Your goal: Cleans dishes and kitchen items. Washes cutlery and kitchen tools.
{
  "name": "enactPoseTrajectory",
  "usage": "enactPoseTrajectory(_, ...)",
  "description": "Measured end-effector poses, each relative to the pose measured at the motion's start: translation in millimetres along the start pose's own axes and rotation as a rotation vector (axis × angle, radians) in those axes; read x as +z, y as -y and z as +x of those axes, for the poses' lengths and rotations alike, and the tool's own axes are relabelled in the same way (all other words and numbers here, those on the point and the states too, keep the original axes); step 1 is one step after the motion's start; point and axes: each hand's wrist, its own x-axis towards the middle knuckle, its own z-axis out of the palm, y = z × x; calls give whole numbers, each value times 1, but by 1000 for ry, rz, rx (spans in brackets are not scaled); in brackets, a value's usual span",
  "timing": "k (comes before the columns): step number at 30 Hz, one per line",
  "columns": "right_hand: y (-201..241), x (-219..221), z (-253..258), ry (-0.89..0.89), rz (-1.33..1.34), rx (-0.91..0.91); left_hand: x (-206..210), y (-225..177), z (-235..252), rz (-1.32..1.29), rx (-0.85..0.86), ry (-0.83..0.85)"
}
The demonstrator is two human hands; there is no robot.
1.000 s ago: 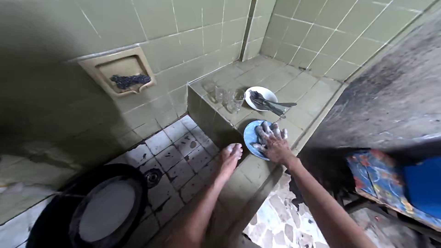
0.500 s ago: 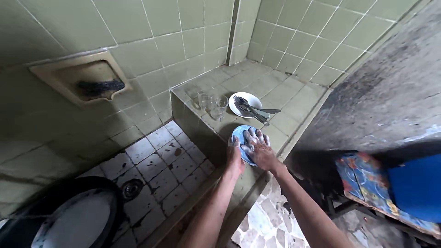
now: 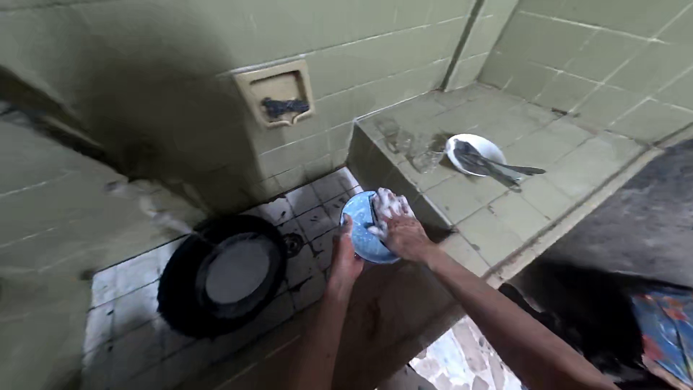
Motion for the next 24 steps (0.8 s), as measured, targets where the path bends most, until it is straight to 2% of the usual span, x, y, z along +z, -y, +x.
enactPoseTrajectory(2,47,16,20,57,102,17,-20,-10,-1,-4,-7,-47)
enactPoseTrajectory(3,72,20,23,147,190,1,-32,-15,0,-16,-1,-60)
enactPoseTrajectory(4,91,22,25,264,256,-43,-45,-21,2,-36,21,-81)
enactPoseTrajectory(6,103,33,19,389,269,-206,-77,-29,5,-98,87,-106)
enactPoseTrajectory(8,93,41,12,384,199,-265,-103,-32,-3,-124,70,-117)
enactPoseTrajectory(11,84,58,39,256,75,-131,-110,-34,-13,-64,54,-177)
enactPoseTrajectory(13,110,72,51,197,145,-122,-112,-31,-13,-67,56,-175)
enactPoseTrajectory(16,159,70,41,340,286,-249,-134,-36,-12,-67,85,-204)
enactPoseTrajectory(18,162,64,29,428,335,-399,-151,-46,-14,-78,98,-293)
enactPoseTrajectory(20,143,61,20,413,320,-512,-169,-49,-19,-124,106,-309)
enactPoseTrajectory(21,133,61,22,403,247,-505,-174,-50,-22,-137,107,-307)
enactPoseTrajectory(24,120,75,46,317,59,-329,-173,-47,-19,-114,107,-287)
